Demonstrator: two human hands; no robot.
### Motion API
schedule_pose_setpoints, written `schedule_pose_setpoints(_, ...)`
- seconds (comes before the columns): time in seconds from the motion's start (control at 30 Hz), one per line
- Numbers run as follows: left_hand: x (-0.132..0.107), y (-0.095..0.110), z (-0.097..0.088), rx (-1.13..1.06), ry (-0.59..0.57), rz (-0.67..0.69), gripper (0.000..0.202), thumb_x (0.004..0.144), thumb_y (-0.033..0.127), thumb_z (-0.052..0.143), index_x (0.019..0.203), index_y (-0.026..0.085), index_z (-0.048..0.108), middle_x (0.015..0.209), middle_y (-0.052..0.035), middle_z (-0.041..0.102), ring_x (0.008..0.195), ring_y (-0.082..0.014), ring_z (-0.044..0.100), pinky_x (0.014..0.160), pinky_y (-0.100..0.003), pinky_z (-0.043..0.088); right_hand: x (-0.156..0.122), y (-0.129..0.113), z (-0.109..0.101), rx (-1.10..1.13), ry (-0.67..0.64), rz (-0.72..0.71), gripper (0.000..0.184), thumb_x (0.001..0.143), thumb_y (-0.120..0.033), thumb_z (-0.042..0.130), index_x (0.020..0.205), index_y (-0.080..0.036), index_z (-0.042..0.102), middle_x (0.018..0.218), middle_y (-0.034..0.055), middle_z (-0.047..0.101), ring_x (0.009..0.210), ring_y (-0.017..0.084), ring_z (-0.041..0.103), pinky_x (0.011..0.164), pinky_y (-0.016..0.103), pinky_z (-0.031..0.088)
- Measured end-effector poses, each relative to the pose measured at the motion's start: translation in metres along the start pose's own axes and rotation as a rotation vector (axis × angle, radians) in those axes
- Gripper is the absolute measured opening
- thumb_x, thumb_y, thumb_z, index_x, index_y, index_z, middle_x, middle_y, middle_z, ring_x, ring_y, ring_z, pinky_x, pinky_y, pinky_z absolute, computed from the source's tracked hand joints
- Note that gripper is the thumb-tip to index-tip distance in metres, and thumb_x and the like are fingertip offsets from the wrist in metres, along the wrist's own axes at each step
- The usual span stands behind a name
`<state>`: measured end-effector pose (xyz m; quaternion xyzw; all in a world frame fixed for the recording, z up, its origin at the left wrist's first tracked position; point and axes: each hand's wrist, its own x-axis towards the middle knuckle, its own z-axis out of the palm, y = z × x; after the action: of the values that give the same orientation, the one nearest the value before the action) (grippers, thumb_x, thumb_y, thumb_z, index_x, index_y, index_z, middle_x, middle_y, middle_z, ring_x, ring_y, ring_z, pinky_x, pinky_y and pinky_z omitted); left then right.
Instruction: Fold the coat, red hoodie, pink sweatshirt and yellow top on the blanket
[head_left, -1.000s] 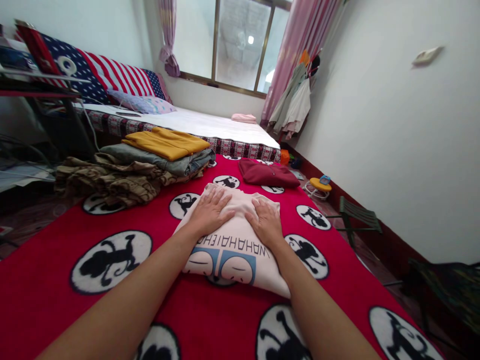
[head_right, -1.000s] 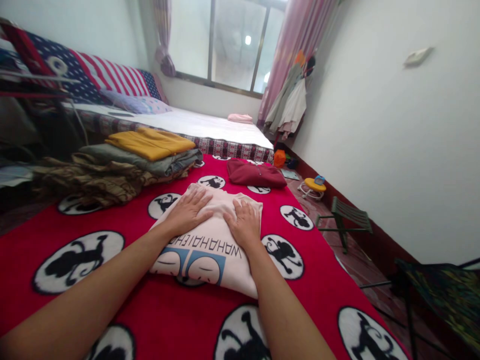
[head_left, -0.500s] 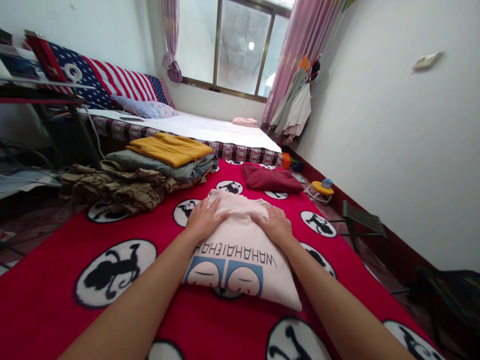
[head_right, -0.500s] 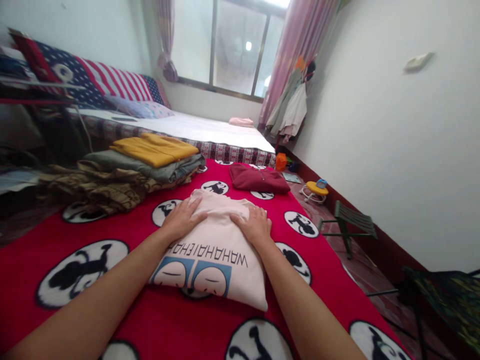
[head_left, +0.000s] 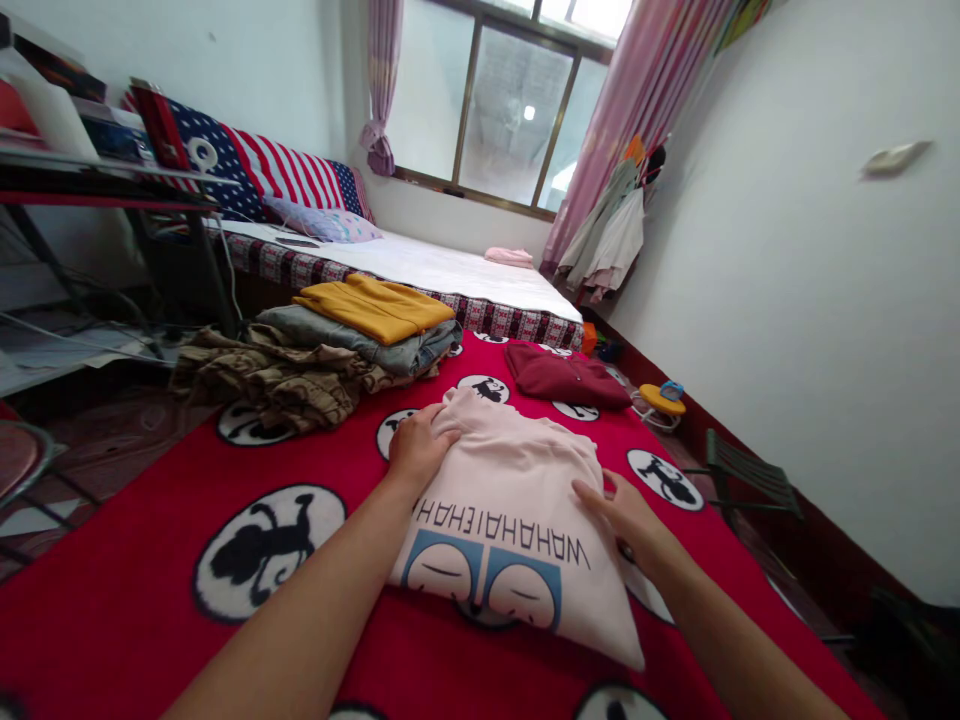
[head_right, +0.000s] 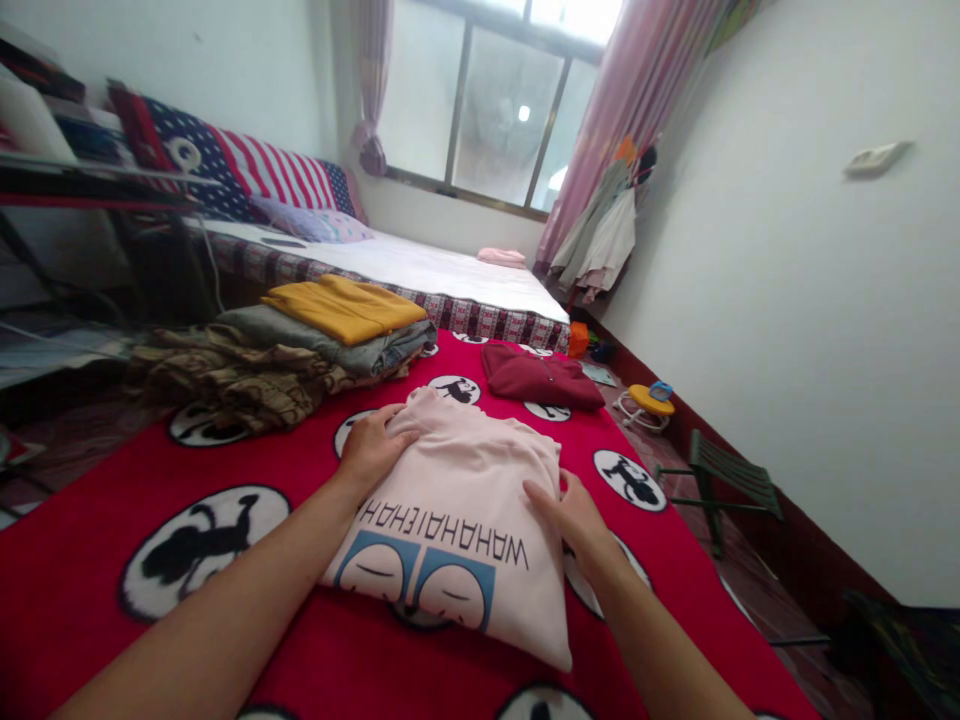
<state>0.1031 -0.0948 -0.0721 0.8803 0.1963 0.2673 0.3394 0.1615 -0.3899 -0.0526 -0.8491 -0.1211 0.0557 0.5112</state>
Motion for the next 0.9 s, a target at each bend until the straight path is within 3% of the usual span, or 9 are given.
schedule_pose_setpoints(0.03, 0.0, 0.001, 0.0, -0.009, 0.001, -0.002, 0.049, 0.077, 0.036, 0.07, 0.122, 0.02, 0.065, 0.112, -0.011, 0.072, 0.1, -0.0281, 0.066, 0.086, -0.033, 0.048, -0.014, -0.002, 0.003, 0.081, -0.087, 0.072, 0.06, 0.069, -0.054, 0.072, 0.114, -0.016, 0.062, 0.095, 0.0146, 0.073, 0.081, 0.031, 0.071, 0.067, 0.042, 0.056)
schedule_pose_setpoints(0.1, 0.0, 0.002, 0.0, -0.018, -0.007, -0.02, 0.048, 0.076, 0.036, 0.071, 0.121, 0.019, 0.066, 0.111, -0.0112, 0.072, 0.1, -0.0283, 0.066, 0.085, -0.034, 0.048, -0.035, -0.008, 0.012, 0.173, -0.127, 0.147, 0.064, 0.063, -0.048, 0.076, 0.118, -0.017, 0.06, 0.103, 0.0131, 0.073, 0.091, 0.032, 0.07, 0.075, 0.043, 0.056)
schedule_pose_setpoints(0.2, 0.0, 0.0, 0.0, -0.054, -0.01, -0.034, 0.049, 0.076, 0.037, 0.071, 0.12, 0.018, 0.066, 0.111, -0.0122, 0.072, 0.101, -0.0287, 0.066, 0.086, -0.034, 0.048, -0.046, -0.022, 0.023, 0.148, 0.04, 0.086, 0.07, 0.055, -0.035, 0.079, 0.119, -0.016, 0.058, 0.107, 0.0117, 0.072, 0.096, 0.031, 0.068, 0.08, 0.04, 0.055)
schedule_pose_setpoints(0.3, 0.004, -0.009, 0.0, -0.18, 0.007, -0.066, 0.046, 0.082, 0.045, 0.062, 0.117, 0.017, 0.066, 0.103, -0.0116, 0.073, 0.096, -0.026, 0.067, 0.082, -0.032, 0.049, -0.033, -0.052, 0.021, 0.085, 0.077, -0.012, 0.056, 0.059, -0.028, 0.071, 0.112, -0.015, 0.06, 0.099, 0.0094, 0.073, 0.085, 0.026, 0.068, 0.071, 0.034, 0.054)
schedule_pose_setpoints(0.5, 0.015, -0.024, 0.0, -0.576, 0.025, -0.177, 0.06, 0.09, 0.059, 0.039, 0.12, 0.012, 0.059, 0.092, -0.0109, 0.071, 0.071, -0.0169, 0.066, 0.056, -0.024, 0.05, 0.036, -0.157, -0.001, 0.035, 0.056, -0.363, 0.038, 0.057, -0.025, 0.067, 0.094, -0.014, 0.069, 0.078, 0.0021, 0.069, 0.065, 0.017, 0.059, 0.057, 0.026, 0.045)
schedule_pose_setpoints(0.57, 0.015, -0.025, 0.0, -0.637, -0.014, -0.207, 0.064, 0.088, 0.062, 0.036, 0.123, 0.011, 0.056, 0.088, -0.0103, 0.069, 0.061, -0.0149, 0.063, 0.045, -0.021, 0.045, 0.066, -0.189, -0.01, 0.036, 0.066, -0.428, 0.034, 0.057, -0.024, 0.068, 0.089, -0.014, 0.069, 0.073, 0.0009, 0.067, 0.06, 0.014, 0.055, 0.053, 0.025, 0.042)
schedule_pose_setpoints(0.67, 0.013, -0.022, 0.002, -0.628, -0.022, -0.202, 0.066, 0.086, 0.063, 0.037, 0.123, 0.011, 0.055, 0.085, -0.0095, 0.069, 0.058, -0.0147, 0.062, 0.041, -0.02, 0.042, 0.114, -0.221, -0.031, 0.03, 0.097, -0.524, 0.032, 0.057, -0.02, 0.07, 0.088, -0.018, 0.068, 0.075, 0.0, 0.066, 0.059, 0.014, 0.053, 0.053, 0.026, 0.043)
schedule_pose_setpoints(0.8, 0.012, -0.019, 0.006, -0.546, -0.028, -0.162, 0.065, 0.086, 0.064, 0.037, 0.12, 0.012, 0.057, 0.081, -0.0079, 0.069, 0.058, -0.0158, 0.061, 0.042, -0.022, 0.042, 0.18, -0.219, -0.077, -0.083, 0.223, -0.55, 0.027, 0.064, -0.023, 0.069, 0.091, -0.022, 0.066, 0.081, 0.0012, 0.067, 0.066, 0.017, 0.059, 0.061, 0.031, 0.049)
schedule_pose_setpoints(0.9, 0.013, -0.019, 0.007, -0.491, -0.031, -0.149, 0.062, 0.088, 0.062, 0.036, 0.119, 0.014, 0.058, 0.081, -0.0065, 0.069, 0.059, -0.0165, 0.062, 0.046, -0.024, 0.044, 0.219, -0.175, -0.1, -0.45, 0.36, -0.3, 0.038, 0.073, -0.031, 0.064, 0.109, -0.02, 0.063, 0.101, 0.0113, 0.069, 0.088, 0.028, 0.066, 0.076, 0.041, 0.053)
